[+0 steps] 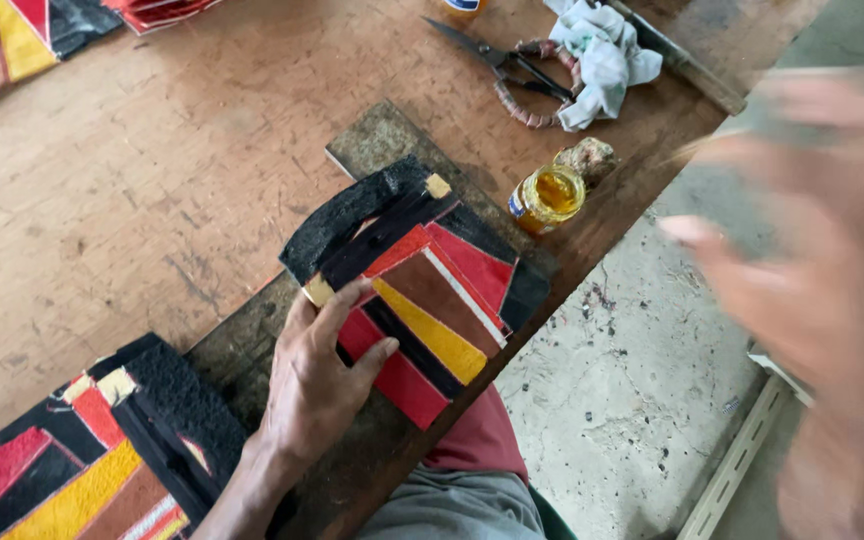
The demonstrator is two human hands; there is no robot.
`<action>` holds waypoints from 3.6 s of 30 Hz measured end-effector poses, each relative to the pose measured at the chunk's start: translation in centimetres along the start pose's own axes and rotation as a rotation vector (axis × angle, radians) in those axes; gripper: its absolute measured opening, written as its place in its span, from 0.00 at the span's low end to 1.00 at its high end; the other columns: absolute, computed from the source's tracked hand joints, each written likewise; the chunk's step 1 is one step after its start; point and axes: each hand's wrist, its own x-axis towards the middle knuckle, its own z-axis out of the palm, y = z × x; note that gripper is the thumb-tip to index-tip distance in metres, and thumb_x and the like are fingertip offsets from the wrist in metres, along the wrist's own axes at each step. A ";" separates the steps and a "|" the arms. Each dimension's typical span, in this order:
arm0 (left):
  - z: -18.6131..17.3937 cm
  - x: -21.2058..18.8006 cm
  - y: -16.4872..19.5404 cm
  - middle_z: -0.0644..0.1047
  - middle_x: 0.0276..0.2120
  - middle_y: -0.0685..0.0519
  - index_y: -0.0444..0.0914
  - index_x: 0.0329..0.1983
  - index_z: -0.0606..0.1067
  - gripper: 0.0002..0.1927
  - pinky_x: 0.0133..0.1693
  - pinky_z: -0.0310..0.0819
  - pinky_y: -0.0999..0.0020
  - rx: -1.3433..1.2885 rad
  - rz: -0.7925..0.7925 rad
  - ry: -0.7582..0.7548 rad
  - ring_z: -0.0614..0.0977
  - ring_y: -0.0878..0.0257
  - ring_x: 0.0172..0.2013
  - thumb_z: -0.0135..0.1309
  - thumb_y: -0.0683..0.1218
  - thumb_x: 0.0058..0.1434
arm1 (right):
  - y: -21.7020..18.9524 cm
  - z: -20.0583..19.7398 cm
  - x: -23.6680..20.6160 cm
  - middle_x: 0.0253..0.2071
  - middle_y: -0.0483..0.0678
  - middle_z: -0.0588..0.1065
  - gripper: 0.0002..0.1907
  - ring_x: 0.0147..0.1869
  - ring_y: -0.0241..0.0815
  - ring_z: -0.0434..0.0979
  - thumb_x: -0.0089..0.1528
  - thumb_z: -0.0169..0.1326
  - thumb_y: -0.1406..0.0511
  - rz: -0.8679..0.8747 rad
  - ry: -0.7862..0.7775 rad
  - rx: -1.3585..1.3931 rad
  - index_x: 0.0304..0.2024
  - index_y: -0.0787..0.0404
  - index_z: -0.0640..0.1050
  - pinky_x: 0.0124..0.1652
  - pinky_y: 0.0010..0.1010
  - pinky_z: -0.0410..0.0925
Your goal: The person assembles colorful geometric fabric or leather patchwork pieces onto black backing panels at a workbench. They press and align the pieces with their fingers, apply glue from a jar, turn the panels over, and stack the finished panels with others on the table.
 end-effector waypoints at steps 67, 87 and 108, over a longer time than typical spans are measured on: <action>-0.6 -1.1 -2.3 0.73 0.51 0.35 0.34 0.59 0.72 0.33 0.56 0.70 0.53 0.001 -0.053 -0.005 0.75 0.39 0.53 0.68 0.45 0.50 | -12.0 14.9 -8.6 0.28 0.56 0.78 0.43 0.28 0.56 0.82 0.60 0.56 0.69 -0.093 -0.532 0.166 0.74 0.37 0.58 0.29 0.45 0.76; -1.6 5.5 -0.3 0.70 0.59 0.35 0.35 0.61 0.72 0.31 0.53 0.73 0.48 0.419 0.232 -0.043 0.73 0.40 0.56 0.64 0.50 0.57 | -10.2 16.7 -10.1 0.33 0.52 0.81 0.40 0.22 0.45 0.79 0.61 0.53 0.70 -0.195 -0.405 0.174 0.75 0.51 0.57 0.22 0.32 0.76; -3.1 11.6 -0.2 0.81 0.44 0.39 0.36 0.53 0.72 0.20 0.49 0.76 0.52 0.174 -0.262 -0.373 0.83 0.47 0.47 0.61 0.44 0.58 | -5.3 4.2 0.6 0.53 0.52 0.74 0.28 0.51 0.41 0.76 0.59 0.61 0.57 0.047 -0.225 -0.143 0.63 0.48 0.75 0.47 0.33 0.77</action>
